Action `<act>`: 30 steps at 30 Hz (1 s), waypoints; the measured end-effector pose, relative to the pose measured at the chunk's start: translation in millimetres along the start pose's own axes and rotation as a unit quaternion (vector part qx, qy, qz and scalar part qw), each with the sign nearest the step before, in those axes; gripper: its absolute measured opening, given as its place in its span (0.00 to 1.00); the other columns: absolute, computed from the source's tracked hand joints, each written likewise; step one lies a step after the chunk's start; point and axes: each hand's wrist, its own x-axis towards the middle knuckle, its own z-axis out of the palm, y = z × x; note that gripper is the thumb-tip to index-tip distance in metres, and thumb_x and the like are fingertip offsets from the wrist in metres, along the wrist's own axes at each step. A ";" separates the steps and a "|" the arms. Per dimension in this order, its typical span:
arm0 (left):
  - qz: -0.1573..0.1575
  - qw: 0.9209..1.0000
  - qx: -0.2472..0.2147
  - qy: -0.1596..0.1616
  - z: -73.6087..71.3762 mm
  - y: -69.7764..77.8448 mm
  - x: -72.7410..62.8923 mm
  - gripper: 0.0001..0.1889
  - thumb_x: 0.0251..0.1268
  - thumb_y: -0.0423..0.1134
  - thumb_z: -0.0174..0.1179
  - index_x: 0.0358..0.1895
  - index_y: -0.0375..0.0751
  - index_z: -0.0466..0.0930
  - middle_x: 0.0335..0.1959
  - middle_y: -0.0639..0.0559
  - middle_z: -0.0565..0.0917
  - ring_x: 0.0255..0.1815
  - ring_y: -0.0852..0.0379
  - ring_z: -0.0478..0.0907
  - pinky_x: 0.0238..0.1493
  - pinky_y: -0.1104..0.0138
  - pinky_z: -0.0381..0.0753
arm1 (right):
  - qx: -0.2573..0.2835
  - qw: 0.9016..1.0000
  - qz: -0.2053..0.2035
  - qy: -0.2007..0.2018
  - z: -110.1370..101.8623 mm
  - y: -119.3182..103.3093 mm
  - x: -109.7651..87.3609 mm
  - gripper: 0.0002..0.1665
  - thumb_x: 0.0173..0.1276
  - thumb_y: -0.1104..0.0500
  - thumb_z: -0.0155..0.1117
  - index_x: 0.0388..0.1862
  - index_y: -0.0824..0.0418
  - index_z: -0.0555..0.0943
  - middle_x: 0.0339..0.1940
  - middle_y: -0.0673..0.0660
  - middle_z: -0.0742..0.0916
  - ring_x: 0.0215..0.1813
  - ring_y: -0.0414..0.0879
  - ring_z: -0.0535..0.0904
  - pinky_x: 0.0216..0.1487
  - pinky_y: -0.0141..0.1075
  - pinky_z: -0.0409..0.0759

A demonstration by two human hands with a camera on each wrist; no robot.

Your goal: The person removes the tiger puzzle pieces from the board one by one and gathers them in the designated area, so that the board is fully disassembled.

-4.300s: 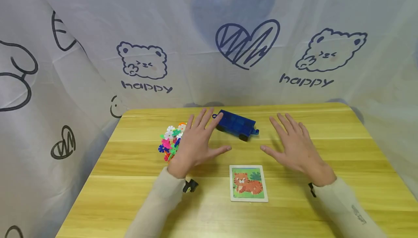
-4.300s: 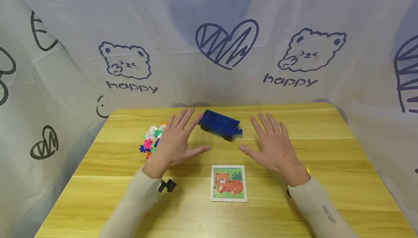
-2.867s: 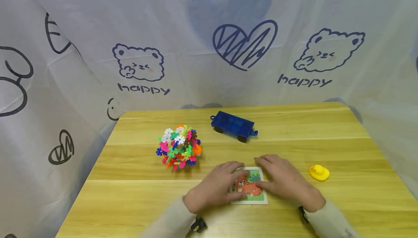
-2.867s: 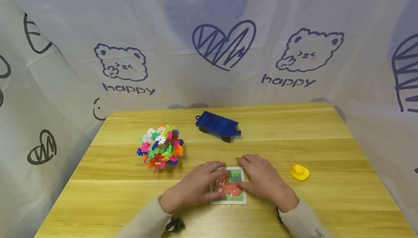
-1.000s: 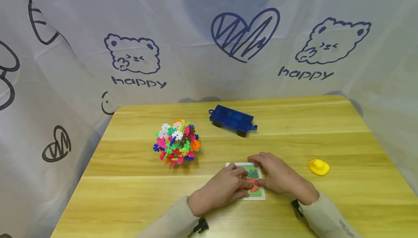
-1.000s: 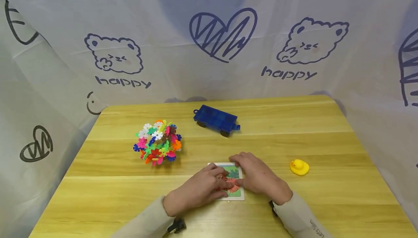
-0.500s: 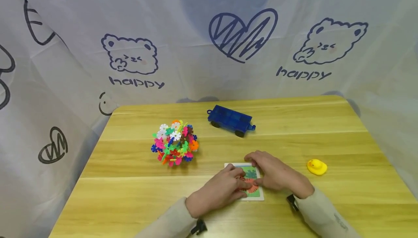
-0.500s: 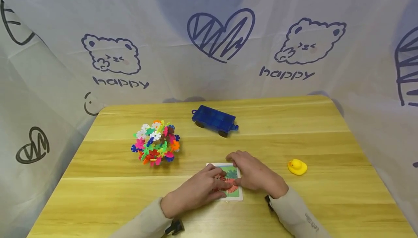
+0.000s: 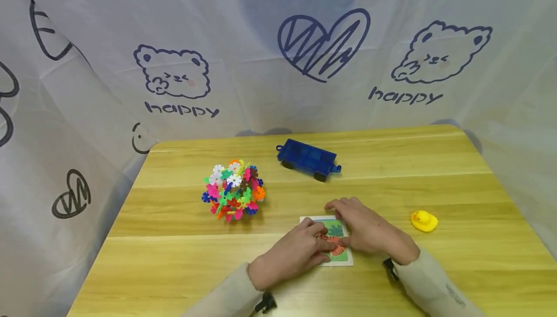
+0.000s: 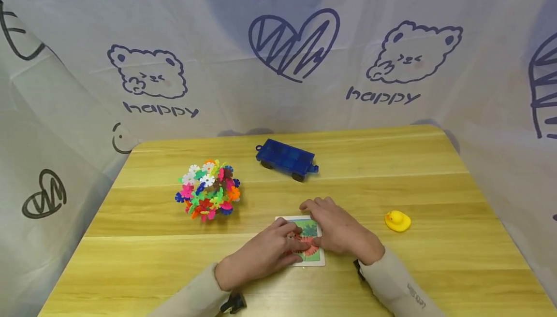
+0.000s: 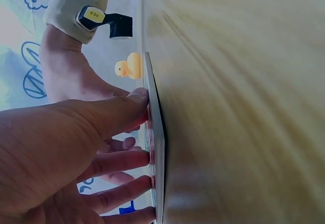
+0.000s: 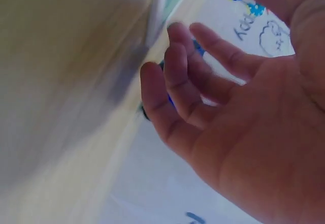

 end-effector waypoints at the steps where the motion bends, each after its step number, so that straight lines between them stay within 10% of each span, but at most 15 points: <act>1: 0.000 1.000 -0.002 0.000 0.0 0.2 0.0 0.16 0.79 0.51 0.68 0.64 0.58 0.91 0.54 0.58 0.84 0.51 0.59 0.75 0.55 0.71 0.79 | -0.006 1.000 0.005 0.007 -0.4 -0.1 -0.5 0.39 0.63 0.62 0.84 0.71 0.57 0.78 0.47 0.46 0.83 0.51 0.43 0.74 0.53 0.41 0.81; 15: -0.017 0.999 -0.013 -0.026 -8.9 -6.7 -5.8 0.14 0.78 0.49 0.68 0.61 0.55 0.92 0.54 0.56 0.85 0.50 0.59 0.74 0.54 0.71 0.79 | -0.014 0.999 0.022 0.038 7.1 -9.4 5.7 0.44 0.61 0.59 0.87 0.75 0.59 0.78 0.52 0.49 0.90 0.59 0.51 0.86 0.69 0.58 0.84; 30: -0.023 0.999 -0.012 -0.033 -14.1 -9.7 -9.4 0.13 0.76 0.50 0.71 0.57 0.55 0.94 0.52 0.56 0.85 0.48 0.58 0.73 0.52 0.71 0.77 | -0.016 0.999 0.008 0.036 10.8 -9.9 11.4 0.40 0.62 0.58 0.87 0.71 0.58 0.80 0.52 0.48 0.90 0.55 0.46 0.86 0.64 0.52 0.86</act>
